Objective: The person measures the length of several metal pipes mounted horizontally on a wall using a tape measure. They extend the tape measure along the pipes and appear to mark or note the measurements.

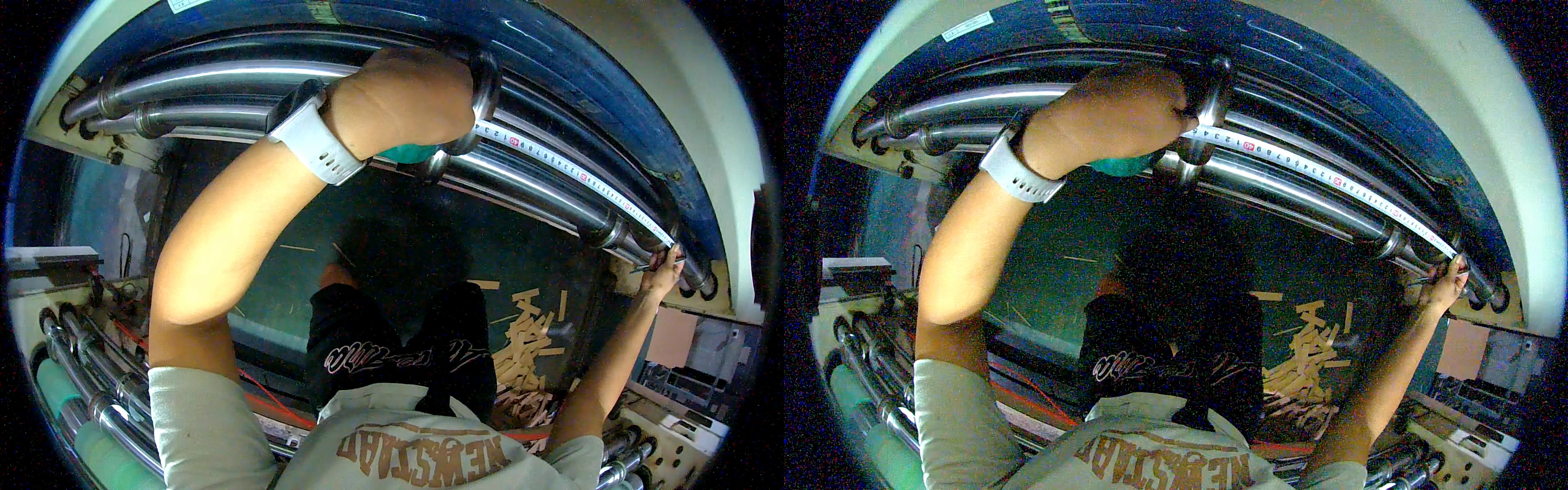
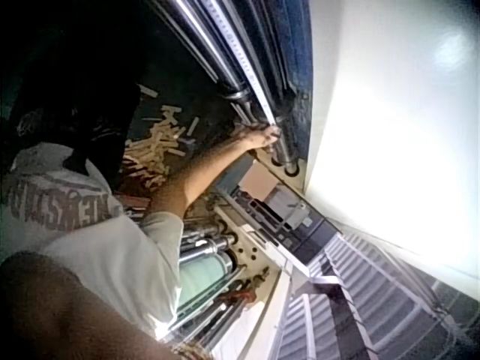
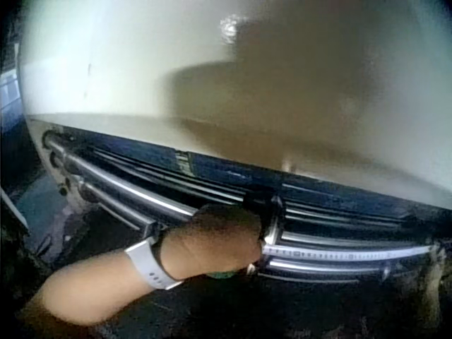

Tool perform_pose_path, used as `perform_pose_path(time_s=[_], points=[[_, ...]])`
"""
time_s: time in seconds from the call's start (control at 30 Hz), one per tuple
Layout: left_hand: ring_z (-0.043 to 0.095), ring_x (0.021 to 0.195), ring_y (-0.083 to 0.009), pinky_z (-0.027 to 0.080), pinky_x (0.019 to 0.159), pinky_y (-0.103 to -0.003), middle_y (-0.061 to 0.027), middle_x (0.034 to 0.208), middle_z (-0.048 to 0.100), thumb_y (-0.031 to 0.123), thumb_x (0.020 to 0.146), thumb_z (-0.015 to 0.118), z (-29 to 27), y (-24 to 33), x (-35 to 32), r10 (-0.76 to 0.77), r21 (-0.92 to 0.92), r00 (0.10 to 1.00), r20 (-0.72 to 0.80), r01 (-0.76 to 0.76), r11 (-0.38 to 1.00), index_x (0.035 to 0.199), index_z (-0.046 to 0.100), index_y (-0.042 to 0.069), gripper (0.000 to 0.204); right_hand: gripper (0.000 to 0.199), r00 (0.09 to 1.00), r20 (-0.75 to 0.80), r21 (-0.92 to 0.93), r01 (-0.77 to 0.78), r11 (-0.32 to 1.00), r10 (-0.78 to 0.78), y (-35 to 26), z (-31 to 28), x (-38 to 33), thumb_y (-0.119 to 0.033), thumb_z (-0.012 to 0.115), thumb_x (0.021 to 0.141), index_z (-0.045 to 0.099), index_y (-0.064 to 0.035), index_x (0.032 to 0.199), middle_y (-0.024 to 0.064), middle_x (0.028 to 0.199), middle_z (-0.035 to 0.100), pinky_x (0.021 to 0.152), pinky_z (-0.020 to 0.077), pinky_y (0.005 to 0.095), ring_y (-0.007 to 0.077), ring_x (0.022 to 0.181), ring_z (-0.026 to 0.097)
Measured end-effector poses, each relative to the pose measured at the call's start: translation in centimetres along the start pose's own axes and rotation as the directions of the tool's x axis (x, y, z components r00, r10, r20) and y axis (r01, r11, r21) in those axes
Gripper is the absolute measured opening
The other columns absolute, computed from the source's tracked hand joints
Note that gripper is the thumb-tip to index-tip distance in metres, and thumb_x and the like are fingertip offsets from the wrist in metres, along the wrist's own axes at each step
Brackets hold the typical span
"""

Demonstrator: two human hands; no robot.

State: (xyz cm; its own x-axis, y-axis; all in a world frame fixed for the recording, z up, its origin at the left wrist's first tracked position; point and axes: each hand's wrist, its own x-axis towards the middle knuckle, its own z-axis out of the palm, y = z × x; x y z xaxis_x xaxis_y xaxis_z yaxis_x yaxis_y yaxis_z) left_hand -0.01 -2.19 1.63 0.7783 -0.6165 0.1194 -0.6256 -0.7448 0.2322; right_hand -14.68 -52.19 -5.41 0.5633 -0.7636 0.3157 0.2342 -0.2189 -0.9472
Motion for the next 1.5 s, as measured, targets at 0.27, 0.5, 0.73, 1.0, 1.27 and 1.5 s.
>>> perform_pose_path(time_s=[0.27,0.5,0.73,1.0,1.27,1.5], points=[[0.059,0.073,-0.0372,0.047,0.067,-0.045,-0.0219,0.076,0.059,0.029,0.078,0.052,0.1,0.0,-0.2,0.031,0.053,0.999,-0.031,-0.029,0.998,0.077,0.062,0.000,0.031,0.014,1.000,-0.016,0.013,-0.011,1.000,0.011,-0.2,0.2,-0.1,-0.023,0.058,0.084,0.050,-0.0134,0.077,-0.0041,0.060,0.047,0.042,0.0311,0.0176,0.0052,0.049,0.041],[0.058,0.073,-0.0376,0.047,0.066,-0.044,-0.0225,0.077,0.059,0.030,0.078,0.053,0.2,-0.1,-0.1,0.009,0.061,1.000,-0.026,-0.007,0.998,0.076,0.062,-0.001,0.033,0.013,1.000,0.006,0.038,-0.012,0.999,0.012,0.1,-0.4,0.2,-0.021,0.057,0.084,0.050,-0.0135,0.077,-0.0047,0.060,0.044,0.041,0.0279,0.0192,0.0053,0.047,0.036],[0.058,0.073,-0.0381,0.047,0.066,-0.044,-0.0224,0.077,0.058,0.031,0.078,0.052,0.3,-0.1,0.1,0.015,0.054,1.000,-0.003,-0.015,0.998,0.075,0.062,-0.001,0.034,0.013,0.997,-0.064,0.055,-0.027,0.998,0.030,-0.2,0.2,-0.1,-0.020,0.057,0.084,0.049,-0.0129,0.077,-0.0048,0.062,0.044,0.040,0.0268,0.0187,0.0046,0.048,0.035],[0.059,0.073,-0.0369,0.047,0.067,-0.045,-0.0212,0.077,0.059,0.030,0.078,0.052,0.4,0.1,-0.3,0.008,0.075,0.999,-0.050,-0.005,0.997,0.075,0.061,-0.001,0.032,0.014,1.000,0.005,0.054,-0.014,0.998,0.014,-0.4,0.3,-0.3,-0.021,0.056,0.085,0.048,-0.0124,0.077,-0.0046,0.062,0.044,0.040,0.0260,0.0193,0.0040,0.047,0.033],[0.059,0.074,-0.0356,0.048,0.067,-0.044,-0.0192,0.076,0.060,0.030,0.077,0.052,0.5,0.1,-0.4,-0.015,0.092,0.997,-0.072,0.021,0.996,0.075,0.063,0.003,0.029,0.012,0.996,-0.085,0.040,-0.036,0.999,0.039,-0.6,0.7,-0.5,-0.019,0.057,0.084,0.049,-0.0125,0.078,-0.0032,0.062,0.045,0.042,0.0286,0.0203,0.0053,0.049,0.036],[0.059,0.074,-0.0353,0.047,0.068,-0.044,-0.0183,0.075,0.060,0.031,0.078,0.051,0.6,0.3,-0.4,-0.049,0.079,0.994,-0.094,0.056,0.995,0.075,0.064,0.004,0.029,0.011,0.996,-0.082,0.086,-0.033,0.996,0.040,0.1,0.0,0.1,-0.019,0.059,0.083,0.051,-0.0123,0.079,-0.0024,0.065,0.048,0.044,0.0324,0.0216,0.0066,0.052,0.040]])
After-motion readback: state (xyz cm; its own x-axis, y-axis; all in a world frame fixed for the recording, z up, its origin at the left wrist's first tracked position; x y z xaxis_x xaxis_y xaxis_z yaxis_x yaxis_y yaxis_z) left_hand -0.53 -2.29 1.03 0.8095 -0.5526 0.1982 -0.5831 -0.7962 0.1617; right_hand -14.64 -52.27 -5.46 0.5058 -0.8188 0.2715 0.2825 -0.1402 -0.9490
